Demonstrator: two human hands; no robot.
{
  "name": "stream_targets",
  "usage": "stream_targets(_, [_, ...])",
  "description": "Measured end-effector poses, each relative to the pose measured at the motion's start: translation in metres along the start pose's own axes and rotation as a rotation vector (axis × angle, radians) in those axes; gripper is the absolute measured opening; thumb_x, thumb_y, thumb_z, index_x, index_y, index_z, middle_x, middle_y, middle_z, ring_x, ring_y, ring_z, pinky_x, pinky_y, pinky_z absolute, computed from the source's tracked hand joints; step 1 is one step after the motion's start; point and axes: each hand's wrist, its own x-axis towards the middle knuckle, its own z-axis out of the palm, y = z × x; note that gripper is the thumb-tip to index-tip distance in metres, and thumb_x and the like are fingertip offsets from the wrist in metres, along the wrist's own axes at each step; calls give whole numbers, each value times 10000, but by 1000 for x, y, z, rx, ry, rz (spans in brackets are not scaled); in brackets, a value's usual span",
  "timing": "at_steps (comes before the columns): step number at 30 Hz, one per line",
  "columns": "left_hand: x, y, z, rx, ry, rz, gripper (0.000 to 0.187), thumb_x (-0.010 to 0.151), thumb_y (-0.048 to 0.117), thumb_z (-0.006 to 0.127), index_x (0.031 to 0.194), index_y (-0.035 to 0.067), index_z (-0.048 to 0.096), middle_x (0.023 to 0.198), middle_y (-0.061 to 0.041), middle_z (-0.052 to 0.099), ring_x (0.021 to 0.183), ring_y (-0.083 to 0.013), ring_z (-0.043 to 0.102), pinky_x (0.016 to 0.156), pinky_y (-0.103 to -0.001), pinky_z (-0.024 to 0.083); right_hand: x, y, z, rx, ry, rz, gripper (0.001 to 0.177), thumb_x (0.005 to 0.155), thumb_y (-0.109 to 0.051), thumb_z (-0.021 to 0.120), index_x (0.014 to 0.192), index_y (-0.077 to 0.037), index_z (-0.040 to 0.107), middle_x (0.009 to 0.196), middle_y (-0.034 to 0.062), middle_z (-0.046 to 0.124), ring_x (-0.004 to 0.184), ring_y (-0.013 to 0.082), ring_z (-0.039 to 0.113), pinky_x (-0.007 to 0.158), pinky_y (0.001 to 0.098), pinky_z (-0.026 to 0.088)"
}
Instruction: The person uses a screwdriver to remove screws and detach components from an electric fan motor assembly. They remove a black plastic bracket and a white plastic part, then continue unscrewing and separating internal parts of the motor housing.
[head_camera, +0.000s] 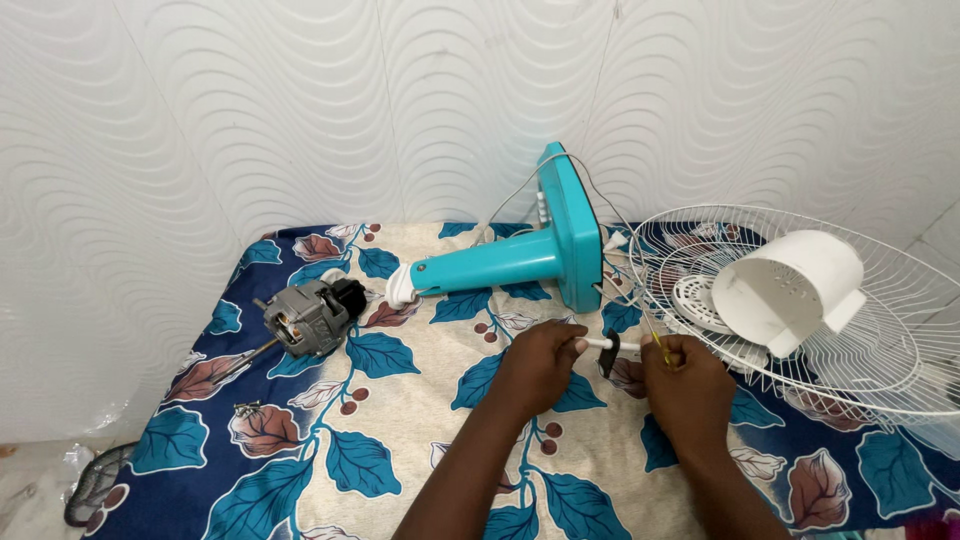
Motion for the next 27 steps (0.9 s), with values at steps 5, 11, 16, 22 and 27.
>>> stream_targets(5, [0,-1,-1,27,4,24,330,990,215,651,1267,40,691,998,-164,719,911,-304,689,821,-397,537,-3,2,2,39,63,-45,309,936,-302,744,1008,-2,750,764,108,744,651,190,723,612,329,549])
stream_targets(11, [-5,-13,-23,-9,74,62,365,925,192,666,1253,35,694,1110,-151,680,969,-287,712,837,-367,577,-9,-3,2,64,97,-127,289,962,-283,737,1034,-3,735,773,96,732,661,169,706,593,307,538])
stream_targets(16, [-18,-31,-86,148,316,123,321,895,185,733,1177,34,708,1135,-157,675,1017,-325,691,862,-408,556,-22,-20,-2,126,28,-278,247,950,-253,729,1022,-17,724,766,87,734,649,163,725,571,306,547])
stream_targets(22, [-46,-41,-157,518,601,147,233,907,124,723,1129,54,724,1104,-136,680,1070,-339,641,914,-441,516,-35,-47,12,47,-154,-531,244,917,-278,717,994,-48,740,830,116,755,695,220,753,607,340,575])
stream_targets(27, [-69,-46,-184,939,806,195,229,900,203,734,1109,108,727,1152,-69,681,1124,-306,633,943,-490,441,-35,-69,38,-12,-542,-447,304,898,-323,674,1068,-85,758,922,108,773,732,252,769,647,384,584])
